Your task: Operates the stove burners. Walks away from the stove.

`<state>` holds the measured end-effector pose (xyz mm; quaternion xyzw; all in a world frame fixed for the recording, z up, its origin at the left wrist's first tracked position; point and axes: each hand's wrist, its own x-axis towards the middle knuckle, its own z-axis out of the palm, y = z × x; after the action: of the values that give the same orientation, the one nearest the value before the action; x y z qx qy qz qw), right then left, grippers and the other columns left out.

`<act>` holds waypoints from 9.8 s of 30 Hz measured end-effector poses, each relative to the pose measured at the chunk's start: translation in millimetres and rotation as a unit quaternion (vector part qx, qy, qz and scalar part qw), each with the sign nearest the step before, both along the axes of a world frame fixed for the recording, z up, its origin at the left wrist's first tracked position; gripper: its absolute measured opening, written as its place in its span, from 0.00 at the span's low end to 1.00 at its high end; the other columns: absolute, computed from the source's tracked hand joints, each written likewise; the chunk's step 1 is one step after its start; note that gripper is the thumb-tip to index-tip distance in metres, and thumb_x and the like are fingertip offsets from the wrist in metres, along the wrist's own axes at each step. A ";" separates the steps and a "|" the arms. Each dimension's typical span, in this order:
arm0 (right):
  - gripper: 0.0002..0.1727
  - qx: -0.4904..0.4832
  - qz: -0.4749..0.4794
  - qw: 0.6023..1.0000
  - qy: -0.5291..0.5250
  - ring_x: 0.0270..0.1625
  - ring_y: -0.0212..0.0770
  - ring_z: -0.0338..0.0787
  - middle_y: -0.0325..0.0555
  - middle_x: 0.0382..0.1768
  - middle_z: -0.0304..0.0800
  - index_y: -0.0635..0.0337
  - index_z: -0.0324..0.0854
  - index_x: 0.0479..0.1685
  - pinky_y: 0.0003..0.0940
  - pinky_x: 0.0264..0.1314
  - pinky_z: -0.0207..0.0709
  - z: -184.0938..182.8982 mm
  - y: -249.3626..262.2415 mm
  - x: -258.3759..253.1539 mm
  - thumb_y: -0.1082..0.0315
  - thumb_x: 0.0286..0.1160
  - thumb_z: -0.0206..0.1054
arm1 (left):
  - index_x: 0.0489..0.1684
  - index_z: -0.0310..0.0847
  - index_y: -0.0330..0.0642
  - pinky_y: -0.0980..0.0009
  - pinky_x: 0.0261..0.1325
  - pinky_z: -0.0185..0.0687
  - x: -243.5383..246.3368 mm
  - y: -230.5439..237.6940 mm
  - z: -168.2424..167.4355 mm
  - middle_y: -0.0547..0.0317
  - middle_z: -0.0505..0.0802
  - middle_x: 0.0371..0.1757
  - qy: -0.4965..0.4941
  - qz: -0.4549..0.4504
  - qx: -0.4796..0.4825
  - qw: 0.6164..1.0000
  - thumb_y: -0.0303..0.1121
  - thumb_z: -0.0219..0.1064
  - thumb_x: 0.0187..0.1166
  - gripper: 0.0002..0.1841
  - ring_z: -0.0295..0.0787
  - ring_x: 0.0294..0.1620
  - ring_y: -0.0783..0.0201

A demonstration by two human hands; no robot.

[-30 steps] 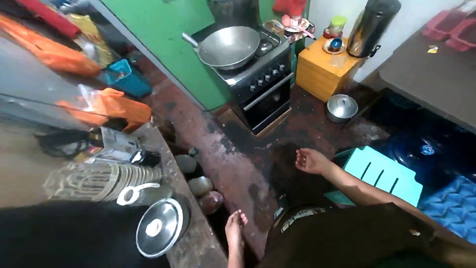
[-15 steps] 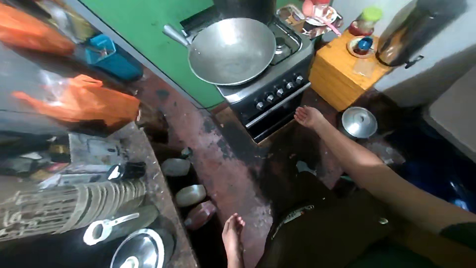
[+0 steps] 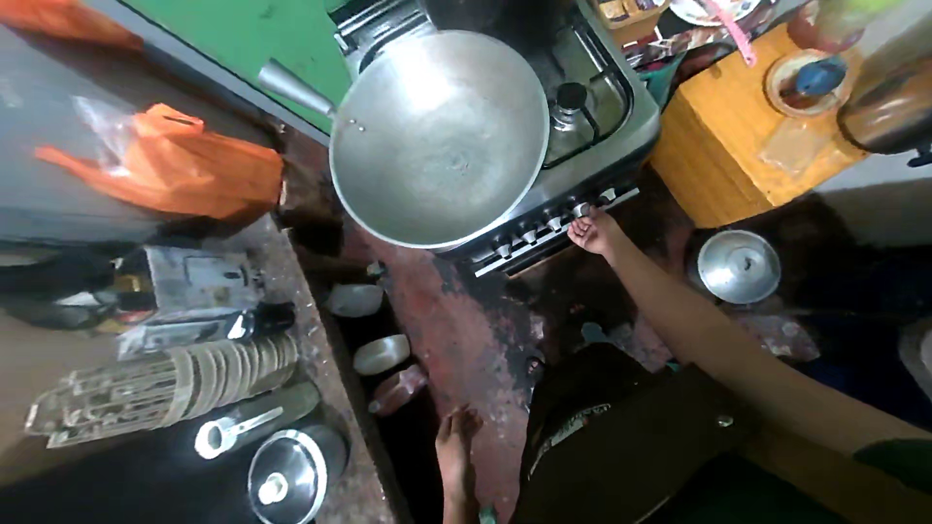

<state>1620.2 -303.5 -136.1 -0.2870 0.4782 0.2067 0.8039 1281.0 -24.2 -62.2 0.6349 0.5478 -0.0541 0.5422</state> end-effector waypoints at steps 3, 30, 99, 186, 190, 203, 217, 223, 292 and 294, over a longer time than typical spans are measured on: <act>0.20 -0.008 -0.015 1.000 -0.003 0.32 0.36 0.81 0.43 0.37 0.74 0.58 0.67 0.57 0.29 0.40 0.82 -0.9 1.8 3.0 0.50 0.94 0.44 | 0.59 0.77 0.26 0.74 0.41 0.87 15.9 2.7 7.3 0.53 0.89 0.37 -0.020 -0.014 0.021 0.999 0.30 0.49 0.93 0.15 0.88 0.32 0.71; 0.31 0.081 0.087 0.992 0.044 0.48 0.40 0.85 0.49 0.57 0.78 0.59 0.65 0.78 0.32 0.51 0.81 2.4 22.8 -31.8 0.43 0.91 0.47 | 0.61 0.76 0.25 0.72 0.41 0.87 7.0 -31.6 11.0 0.52 0.89 0.38 0.039 0.019 0.019 0.999 0.31 0.48 0.94 0.17 0.88 0.32 0.69; 0.26 0.306 0.074 0.947 -0.066 0.29 0.32 0.82 0.40 0.34 0.80 0.60 0.78 0.50 0.27 0.34 0.78 -33.4 5.1 -55.2 0.47 0.94 0.43 | 0.66 0.77 0.24 0.67 0.55 0.88 143.0 -104.7 -3.3 0.47 0.91 0.47 0.332 -0.515 0.046 0.789 0.29 0.50 0.90 0.18 0.91 0.44 0.66; 0.21 0.174 0.010 0.964 -0.201 0.20 0.29 0.76 0.41 0.28 0.77 0.66 0.76 0.53 0.23 0.24 0.75 -42.4 53.0 -40.8 0.55 0.95 0.47 | 0.67 0.76 0.25 0.67 0.58 0.87 112.5 -41.2 -40.7 0.43 0.91 0.52 0.366 -0.547 0.016 0.753 0.30 0.51 0.91 0.18 0.91 0.48 0.65; 0.22 0.411 -0.078 0.906 -0.062 0.17 0.25 0.73 0.34 0.21 0.77 0.56 0.74 0.35 0.19 0.21 0.69 -38.1 44.7 -33.7 0.50 0.93 0.47 | 0.66 0.77 0.25 0.67 0.57 0.88 117.7 -41.5 -40.2 0.45 0.91 0.51 0.353 -0.551 0.015 0.756 0.29 0.51 0.91 0.17 0.91 0.47 0.65; 0.18 0.454 -0.124 0.882 0.011 0.16 0.23 0.75 0.35 0.21 0.77 0.57 0.74 0.39 0.15 0.18 0.70 -31.1 41.0 -25.5 0.52 0.90 0.53 | 0.67 0.77 0.24 0.67 0.57 0.88 124.7 -35.0 -39.9 0.43 0.90 0.53 0.350 -0.548 0.007 0.759 0.29 0.51 0.91 0.18 0.92 0.47 0.65; 0.18 0.180 -0.043 0.963 -0.197 0.22 0.26 0.78 0.39 0.29 0.78 0.65 0.75 0.50 0.20 0.27 0.76 -39.9 58.5 -39.2 0.56 0.93 0.52 | 0.67 0.77 0.25 0.67 0.58 0.88 112.7 -34.2 -39.2 0.43 0.90 0.54 0.356 -0.542 0.011 0.761 0.29 0.50 0.91 0.18 0.92 0.48 0.65; 0.19 -0.004 0.026 0.970 -0.242 0.24 0.34 0.81 0.45 0.30 0.78 0.68 0.78 0.56 0.30 0.30 0.81 -47.0 68.5 -40.2 0.58 0.91 0.56 | 0.67 0.78 0.25 0.67 0.57 0.88 108.5 -32.6 -40.0 0.45 0.91 0.51 0.351 -0.549 0.014 0.759 0.30 0.50 0.91 0.18 0.91 0.46 0.65; 0.21 -0.042 0.024 0.970 -0.240 0.27 0.37 0.81 0.46 0.30 0.79 0.66 0.80 0.52 0.35 0.33 0.78 -46.9 72.5 -41.3 0.56 0.92 0.52 | 0.68 0.77 0.25 0.68 0.57 0.87 108.6 -49.4 -40.7 0.44 0.91 0.51 0.350 -0.541 0.014 0.765 0.29 0.50 0.92 0.18 0.91 0.47 0.66; 0.21 0.005 0.027 0.973 -0.227 0.23 0.35 0.79 0.45 0.30 0.78 0.66 0.79 0.54 0.32 0.29 0.78 -45.8 69.8 -40.2 0.55 0.93 0.50 | 0.68 0.77 0.25 0.68 0.57 0.87 109.1 -50.5 -40.7 0.44 0.91 0.51 0.351 -0.539 0.014 0.766 0.29 0.50 0.92 0.18 0.91 0.47 0.66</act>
<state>1580.0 -233.7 -181.9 -0.3352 0.2737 0.1602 0.8872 1390.1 -74.7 -102.8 0.7698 0.2683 -0.5488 0.1851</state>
